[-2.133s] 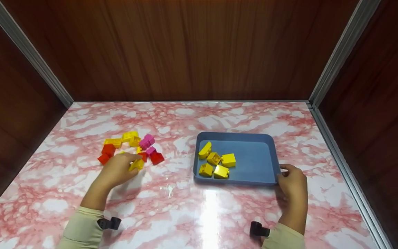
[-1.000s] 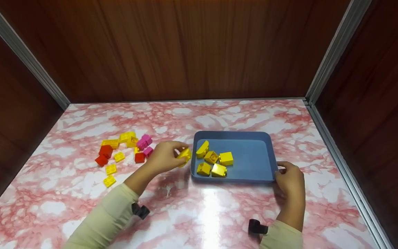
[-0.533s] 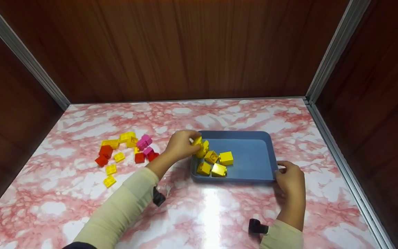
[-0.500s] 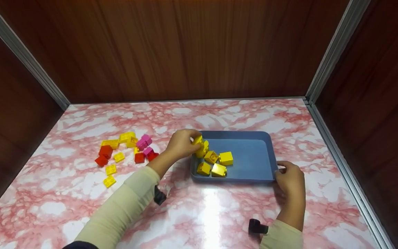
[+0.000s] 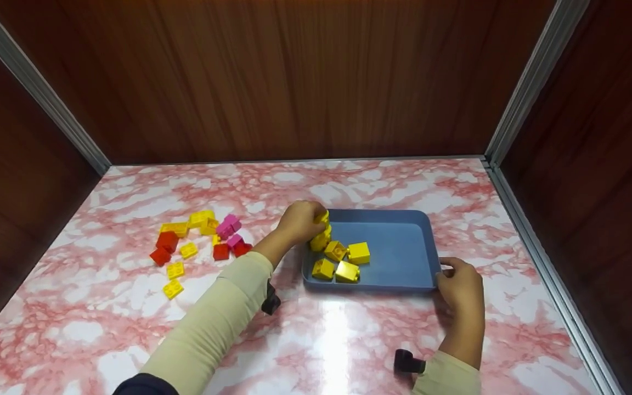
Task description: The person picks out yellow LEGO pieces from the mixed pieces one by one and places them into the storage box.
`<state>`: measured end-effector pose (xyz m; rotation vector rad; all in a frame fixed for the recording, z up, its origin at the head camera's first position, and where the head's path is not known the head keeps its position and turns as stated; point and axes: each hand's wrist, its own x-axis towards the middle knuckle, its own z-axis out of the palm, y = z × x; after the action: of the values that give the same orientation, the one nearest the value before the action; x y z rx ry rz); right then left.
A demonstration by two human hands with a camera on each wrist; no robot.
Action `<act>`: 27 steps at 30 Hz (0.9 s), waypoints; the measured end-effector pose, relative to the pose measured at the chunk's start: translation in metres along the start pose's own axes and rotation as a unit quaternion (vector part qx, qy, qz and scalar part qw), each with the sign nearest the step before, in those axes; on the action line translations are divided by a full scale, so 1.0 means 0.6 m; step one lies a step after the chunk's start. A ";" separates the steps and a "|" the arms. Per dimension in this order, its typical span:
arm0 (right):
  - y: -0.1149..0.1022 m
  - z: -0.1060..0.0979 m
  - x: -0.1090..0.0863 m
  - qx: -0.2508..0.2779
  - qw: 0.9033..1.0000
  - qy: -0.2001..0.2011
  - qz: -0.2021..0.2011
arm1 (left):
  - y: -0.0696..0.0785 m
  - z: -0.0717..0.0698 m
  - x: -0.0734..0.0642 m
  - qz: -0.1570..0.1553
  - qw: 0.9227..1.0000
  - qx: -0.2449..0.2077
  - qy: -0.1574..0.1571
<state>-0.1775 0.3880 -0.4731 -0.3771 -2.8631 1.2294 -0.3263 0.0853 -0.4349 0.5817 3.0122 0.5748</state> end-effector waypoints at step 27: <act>-0.001 0.000 0.000 -0.008 1.000 0.006 -0.008 | -0.026 -0.013 -0.013 0.001 0.999 -0.012 0.036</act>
<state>-0.1775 0.3877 -0.4728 -0.3595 -2.8621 1.1984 -0.3249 0.0664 -0.4337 0.5746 3.0661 0.6460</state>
